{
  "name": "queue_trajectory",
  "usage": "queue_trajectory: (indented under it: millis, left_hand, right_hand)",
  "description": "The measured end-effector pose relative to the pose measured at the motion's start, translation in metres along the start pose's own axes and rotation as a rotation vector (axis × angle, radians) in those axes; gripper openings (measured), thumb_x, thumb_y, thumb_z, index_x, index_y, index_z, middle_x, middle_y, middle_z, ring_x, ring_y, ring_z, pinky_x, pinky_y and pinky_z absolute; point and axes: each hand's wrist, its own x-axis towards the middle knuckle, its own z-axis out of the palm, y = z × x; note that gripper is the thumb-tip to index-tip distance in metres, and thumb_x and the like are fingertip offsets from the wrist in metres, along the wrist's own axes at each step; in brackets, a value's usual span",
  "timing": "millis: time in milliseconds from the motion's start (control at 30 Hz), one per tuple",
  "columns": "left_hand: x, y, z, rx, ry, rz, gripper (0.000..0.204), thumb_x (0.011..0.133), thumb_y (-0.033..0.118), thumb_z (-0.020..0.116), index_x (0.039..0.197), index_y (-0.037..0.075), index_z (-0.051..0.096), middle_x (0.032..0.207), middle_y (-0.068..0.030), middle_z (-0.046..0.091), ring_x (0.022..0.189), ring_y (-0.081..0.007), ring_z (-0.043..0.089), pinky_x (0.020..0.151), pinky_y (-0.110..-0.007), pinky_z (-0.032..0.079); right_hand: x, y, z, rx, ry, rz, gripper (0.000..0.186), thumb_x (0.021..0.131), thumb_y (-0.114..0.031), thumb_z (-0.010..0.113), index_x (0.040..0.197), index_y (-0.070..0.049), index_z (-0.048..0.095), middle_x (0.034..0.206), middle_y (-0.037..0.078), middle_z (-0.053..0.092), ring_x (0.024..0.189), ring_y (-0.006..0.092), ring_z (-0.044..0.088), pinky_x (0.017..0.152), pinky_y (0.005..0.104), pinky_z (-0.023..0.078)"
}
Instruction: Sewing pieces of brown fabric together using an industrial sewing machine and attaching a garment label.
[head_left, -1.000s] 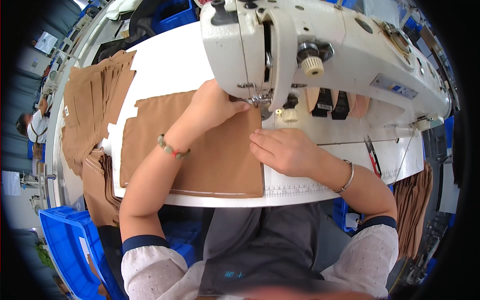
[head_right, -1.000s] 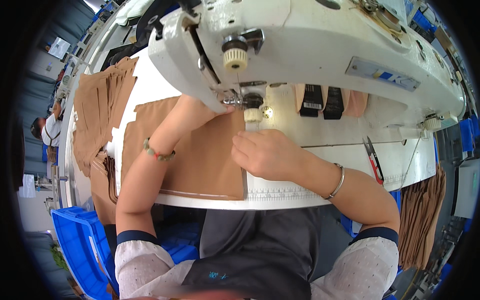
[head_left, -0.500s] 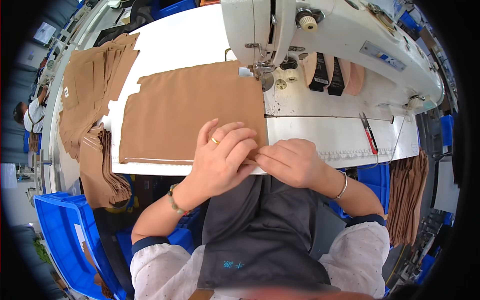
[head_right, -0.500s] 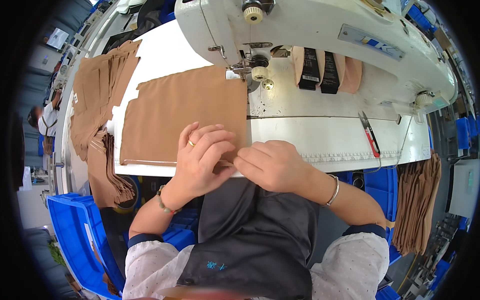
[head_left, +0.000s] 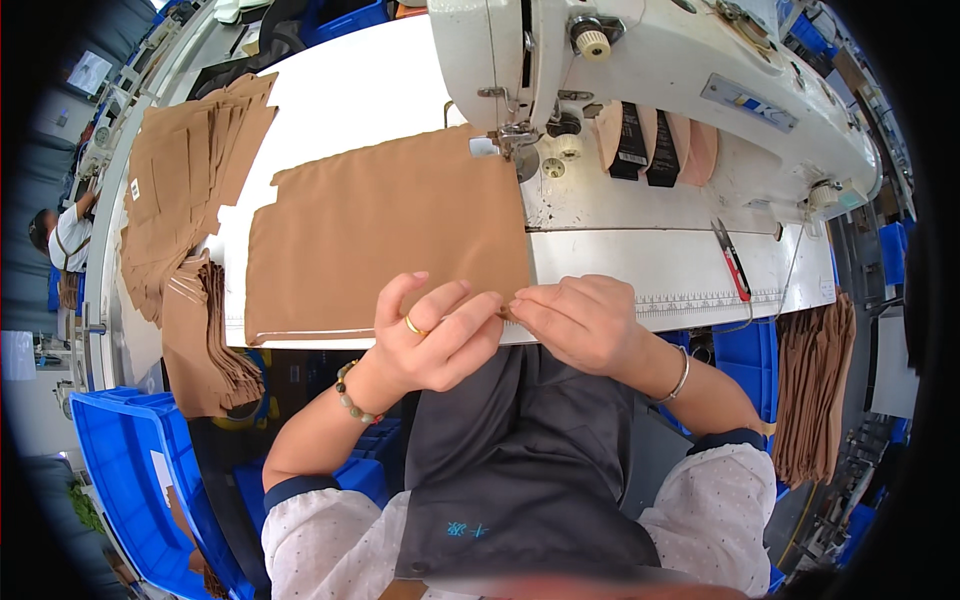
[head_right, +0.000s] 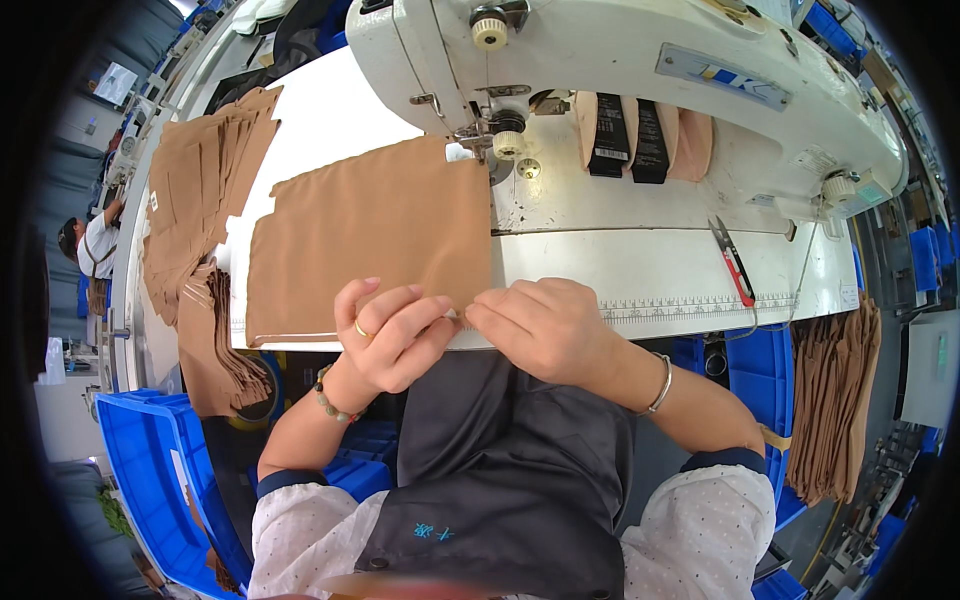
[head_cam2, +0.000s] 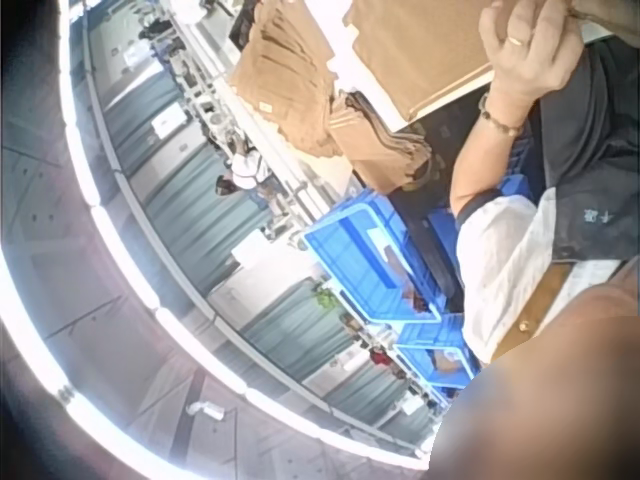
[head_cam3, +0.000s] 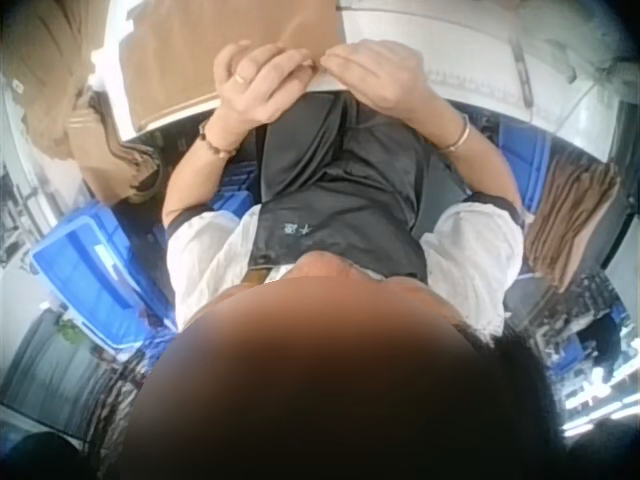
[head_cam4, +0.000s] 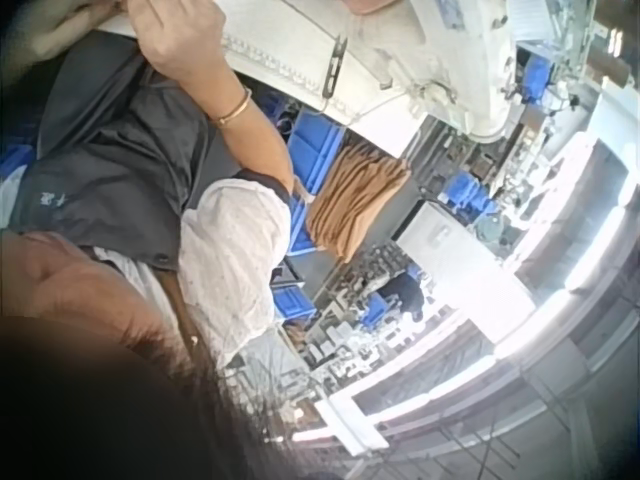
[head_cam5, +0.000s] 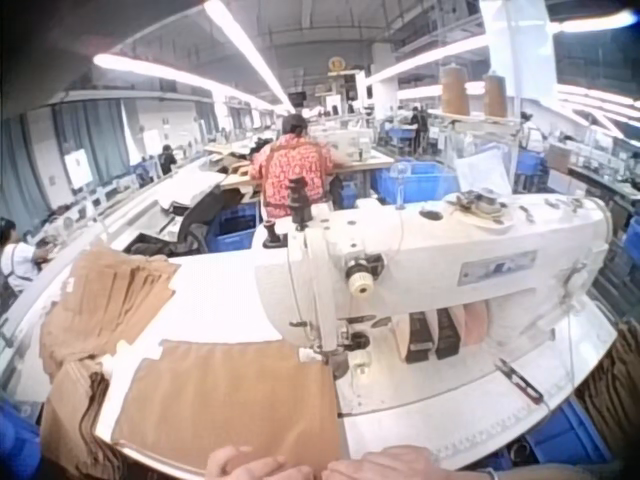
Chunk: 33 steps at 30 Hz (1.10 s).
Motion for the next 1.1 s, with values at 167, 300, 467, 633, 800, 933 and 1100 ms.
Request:
queue_trajectory:
  millis: [167,300,467,633,800,933,1100]
  left_hand:
    - [-0.003,-0.004,-0.002,0.001,0.012,0.042,0.016,0.066,0.016,0.077,0.081,0.018,0.072,0.102,0.0044,0.070,0.091,-0.0166,0.062,0.098,-0.044,0.041]
    - [0.001,-0.011,-0.009,0.025,0.016,0.080,0.007,0.071,0.015,0.070,0.077,0.018,0.072,0.103,0.0055,0.070,0.089,-0.0140,0.063,0.092,-0.040,0.044]
    - [0.007,-0.008,-0.019,-0.034,-0.059,0.035,0.007,0.070,0.014,0.073,0.077,0.015,0.074,0.101,0.0037,0.072,0.090,-0.0150,0.064,0.089,-0.038,0.047]
    - [0.007,-0.003,-0.021,-0.103,-0.136,-0.026,0.008,0.071,0.014,0.075,0.079,0.013,0.074,0.096,0.0018,0.072,0.093,-0.0158,0.065,0.095,-0.041,0.049]
    - [0.005,-0.001,-0.017,-0.112,-0.165,0.005,0.004,0.075,0.014,0.073,0.079,0.014,0.070,0.089,0.0020,0.070,0.092,-0.0144,0.066,0.104,-0.045,0.048]
    - [0.006,0.000,-0.017,-0.097,-0.167,0.009,0.004,0.077,0.013,0.073,0.077,0.015,0.069,0.088,0.0030,0.070,0.091,-0.0134,0.066,0.105,-0.045,0.048]
    - [0.008,-0.001,-0.017,-0.128,-0.173,-0.078,0.004,0.077,0.014,0.074,0.079,0.017,0.071,0.086,0.0050,0.069,0.089,-0.0125,0.064,0.106,-0.047,0.047]
  right_hand:
    - [0.002,-0.002,0.003,0.042,0.009,0.063,0.020,0.074,-0.011,0.072,0.093,-0.005,0.069,0.088,0.002,0.068,0.063,0.0132,0.062,0.053,0.0259,0.048]
    - [0.004,-0.005,0.002,0.035,0.005,0.073,0.020,0.074,-0.011,0.072,0.093,-0.005,0.069,0.088,0.002,0.069,0.063,0.0130,0.062,0.052,0.0259,0.048]
    - [0.006,-0.004,-0.003,0.006,-0.053,-0.012,0.023,0.075,-0.011,0.070,0.096,-0.002,0.070,0.094,0.005,0.069,0.065,0.0134,0.063,0.053,0.0258,0.047]
    - [0.003,-0.003,-0.009,-0.044,-0.155,-0.077,0.025,0.076,-0.012,0.069,0.099,-0.001,0.071,0.099,0.007,0.069,0.066,0.0125,0.061,0.052,0.0251,0.045]
    - [0.001,-0.002,-0.009,-0.089,-0.161,-0.121,0.023,0.077,-0.011,0.070,0.098,-0.001,0.072,0.102,0.007,0.070,0.065,0.0111,0.057,0.050,0.0244,0.042]
    - [0.000,-0.002,-0.011,-0.117,-0.151,-0.140,0.020,0.079,-0.010,0.070,0.097,-0.001,0.072,0.103,0.007,0.069,0.064,0.0104,0.056,0.050,0.0241,0.041]
    - [0.000,-0.001,-0.011,-0.112,-0.154,-0.141,0.021,0.079,-0.010,0.070,0.098,-0.001,0.072,0.102,0.006,0.069,0.064,0.0103,0.056,0.051,0.0239,0.041]
